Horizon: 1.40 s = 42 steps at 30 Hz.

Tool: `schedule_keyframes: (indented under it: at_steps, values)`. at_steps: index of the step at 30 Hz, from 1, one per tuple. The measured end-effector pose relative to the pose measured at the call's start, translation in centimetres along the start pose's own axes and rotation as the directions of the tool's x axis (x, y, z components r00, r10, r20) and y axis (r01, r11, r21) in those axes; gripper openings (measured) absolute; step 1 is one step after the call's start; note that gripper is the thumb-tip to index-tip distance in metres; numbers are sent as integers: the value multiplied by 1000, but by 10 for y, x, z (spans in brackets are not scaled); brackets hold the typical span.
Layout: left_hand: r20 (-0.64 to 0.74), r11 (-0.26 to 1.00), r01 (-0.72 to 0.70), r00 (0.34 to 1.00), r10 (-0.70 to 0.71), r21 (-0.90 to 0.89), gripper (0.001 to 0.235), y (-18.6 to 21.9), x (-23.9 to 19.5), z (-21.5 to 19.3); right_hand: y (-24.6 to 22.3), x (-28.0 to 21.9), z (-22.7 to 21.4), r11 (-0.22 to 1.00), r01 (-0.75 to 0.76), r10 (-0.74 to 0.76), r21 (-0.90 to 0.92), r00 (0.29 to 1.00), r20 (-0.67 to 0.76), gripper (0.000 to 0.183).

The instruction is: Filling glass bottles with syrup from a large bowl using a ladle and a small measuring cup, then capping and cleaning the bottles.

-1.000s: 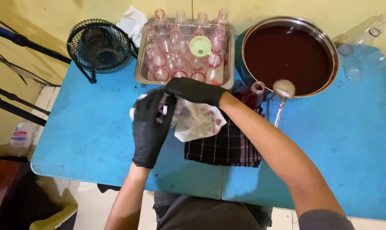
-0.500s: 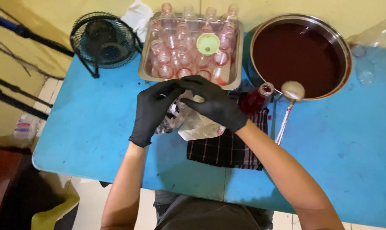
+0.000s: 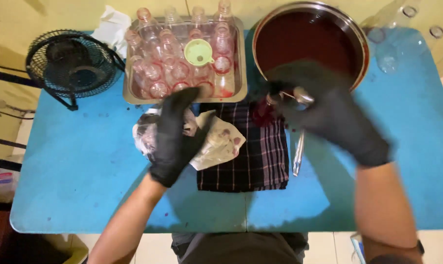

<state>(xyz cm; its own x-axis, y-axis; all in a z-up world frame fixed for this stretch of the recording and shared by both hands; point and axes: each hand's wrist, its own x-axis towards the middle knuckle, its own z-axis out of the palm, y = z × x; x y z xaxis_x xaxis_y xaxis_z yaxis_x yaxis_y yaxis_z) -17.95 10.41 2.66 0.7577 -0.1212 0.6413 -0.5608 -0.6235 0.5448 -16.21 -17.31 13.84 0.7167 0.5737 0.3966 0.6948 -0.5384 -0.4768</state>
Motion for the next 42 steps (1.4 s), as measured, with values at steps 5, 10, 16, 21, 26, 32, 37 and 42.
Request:
schedule_keyframes:
  at_steps: [5,10,16,21,26,32,37,42]
  values:
    - [191,933,107,981,-42,-343,67,33,10,76,27,2,-29,976,-127,153,-175,978,143,21]
    - [225,713,225,970,-97,-664,49,59,26,101,41,1,-2,996,-85,92,-42,971,221,27]
    - [443,226,491,866,-232,-841,78,35,-1,136,38,2,18,979,-176,197,-103,948,252,27]
    - [162,899,257,964,-211,-355,80,9,-17,183,48,3,27,962,-135,201,-239,939,278,28]
    - [291,843,387,912,-289,-374,78,30,-5,156,68,-14,52,905,-234,290,-356,950,113,31]
    - [332,821,404,901,-280,-403,76,25,-4,153,58,-14,40,947,-223,250,-233,964,93,34]
    - [329,835,330,924,-192,-440,72,20,-1,147,80,-24,61,954,-185,185,-236,983,-21,26]
    - [329,807,316,931,-161,-499,73,15,-3,147,75,-25,64,956,-128,120,-263,992,-45,26]
